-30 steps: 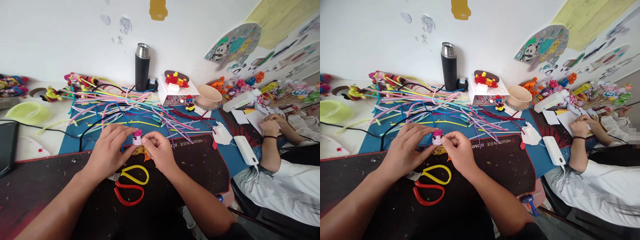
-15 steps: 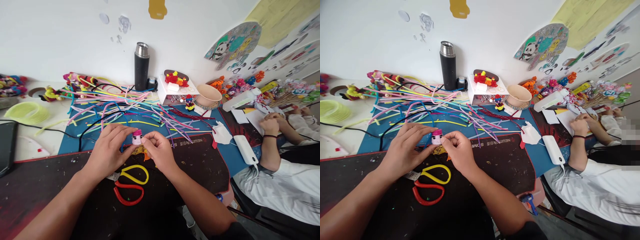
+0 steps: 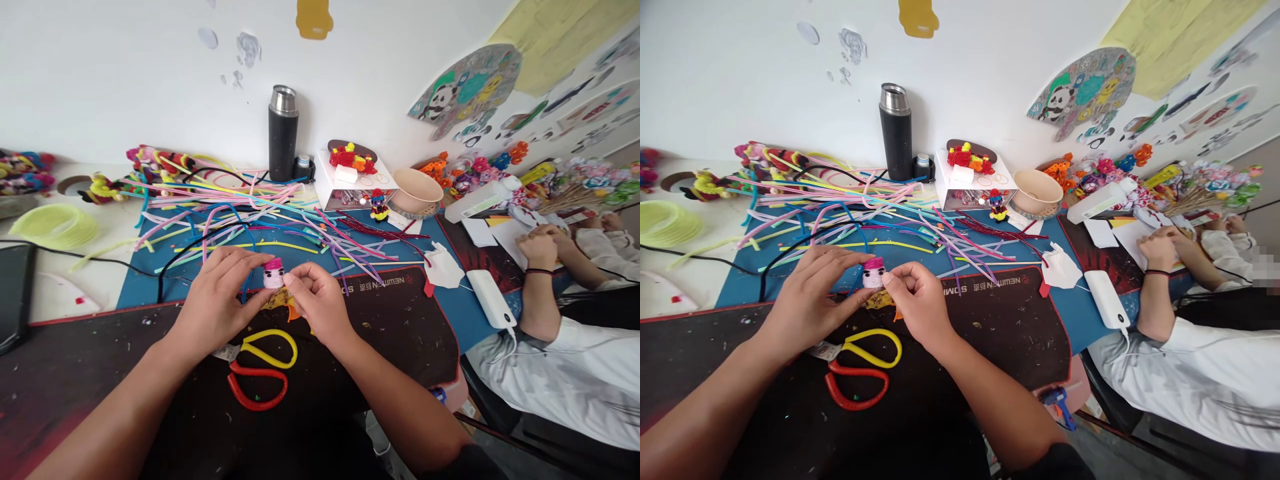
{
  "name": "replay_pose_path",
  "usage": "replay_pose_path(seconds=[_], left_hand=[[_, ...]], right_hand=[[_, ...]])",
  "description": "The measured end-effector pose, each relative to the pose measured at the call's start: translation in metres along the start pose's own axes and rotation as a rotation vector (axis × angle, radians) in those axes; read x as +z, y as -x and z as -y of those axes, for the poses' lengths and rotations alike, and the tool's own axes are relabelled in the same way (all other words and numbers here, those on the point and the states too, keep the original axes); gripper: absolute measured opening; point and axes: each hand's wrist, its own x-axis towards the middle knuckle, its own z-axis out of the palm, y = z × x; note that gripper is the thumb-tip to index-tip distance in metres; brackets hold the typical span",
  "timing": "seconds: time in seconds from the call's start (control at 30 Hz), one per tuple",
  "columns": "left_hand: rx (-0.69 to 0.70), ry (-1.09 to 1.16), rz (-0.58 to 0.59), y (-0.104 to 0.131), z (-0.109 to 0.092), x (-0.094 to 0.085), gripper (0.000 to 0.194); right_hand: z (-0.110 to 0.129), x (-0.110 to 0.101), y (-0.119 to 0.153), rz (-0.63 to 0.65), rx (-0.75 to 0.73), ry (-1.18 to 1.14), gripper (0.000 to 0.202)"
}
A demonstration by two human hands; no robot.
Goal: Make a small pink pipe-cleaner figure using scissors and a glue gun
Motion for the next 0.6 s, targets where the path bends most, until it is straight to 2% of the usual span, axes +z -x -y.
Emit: replay_pose_path(seconds=[0.6], left_hand=[[0.069, -0.023, 0.004, -0.0017, -0.0008, -0.0020, 0.029]], right_hand=[[0.0013, 0.0001, -0.0003, 0.007, 0.029, 0.005, 0.047]])
